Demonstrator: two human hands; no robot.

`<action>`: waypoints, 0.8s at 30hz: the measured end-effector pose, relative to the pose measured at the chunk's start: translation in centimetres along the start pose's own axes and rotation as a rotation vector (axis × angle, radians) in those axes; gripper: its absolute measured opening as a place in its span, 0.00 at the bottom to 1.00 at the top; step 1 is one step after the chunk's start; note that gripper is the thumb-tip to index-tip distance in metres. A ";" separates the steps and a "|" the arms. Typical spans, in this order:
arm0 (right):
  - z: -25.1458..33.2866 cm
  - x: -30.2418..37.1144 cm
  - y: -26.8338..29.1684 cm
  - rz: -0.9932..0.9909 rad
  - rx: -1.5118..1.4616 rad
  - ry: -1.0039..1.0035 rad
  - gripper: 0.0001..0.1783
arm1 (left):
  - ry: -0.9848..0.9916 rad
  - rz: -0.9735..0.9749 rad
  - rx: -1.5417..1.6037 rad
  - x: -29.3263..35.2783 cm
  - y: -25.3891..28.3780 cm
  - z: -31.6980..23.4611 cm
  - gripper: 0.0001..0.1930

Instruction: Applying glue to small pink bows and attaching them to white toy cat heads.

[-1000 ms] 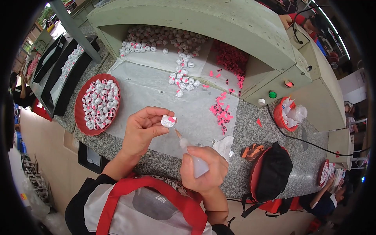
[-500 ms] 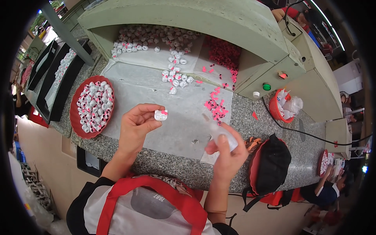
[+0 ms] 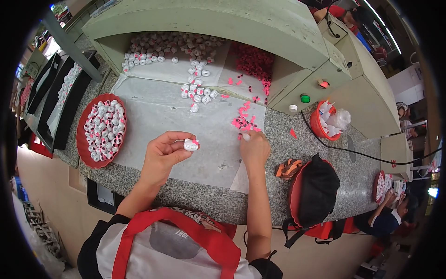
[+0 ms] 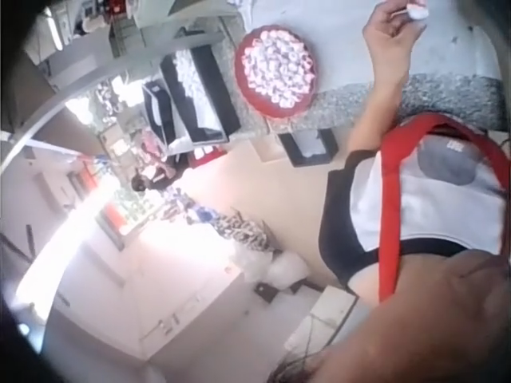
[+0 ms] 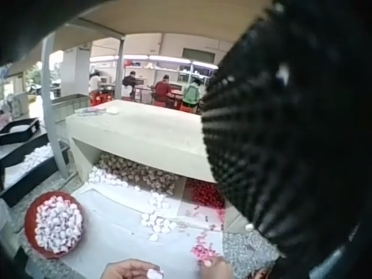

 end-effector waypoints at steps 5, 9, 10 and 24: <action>-0.7 1.0 -0.1 -0.036 -0.254 0.101 0.09 | 0.003 0.007 -0.030 -0.3 0.0 0.2 0.17; -0.2 -0.7 0.3 0.018 -0.258 0.076 0.09 | -0.008 -0.023 -0.029 -0.1 0.5 0.1 0.17; 0.5 -0.9 -0.1 0.093 -0.114 0.194 0.10 | -0.010 -0.020 -0.029 0.0 0.6 0.0 0.17; -1.4 -0.1 -2.8 0.235 -0.458 -0.008 0.07 | -0.029 0.000 0.024 -0.2 1.5 0.3 0.17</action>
Point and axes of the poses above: each hand's wrist, its own x-axis away from the middle knuckle, its own y-axis out of the back of the hand, z = x × y, the point moved 4 cm from there along -x, towards the middle knuckle, and after that the axes turned 8 degrees about x, right-handed, at the moved point
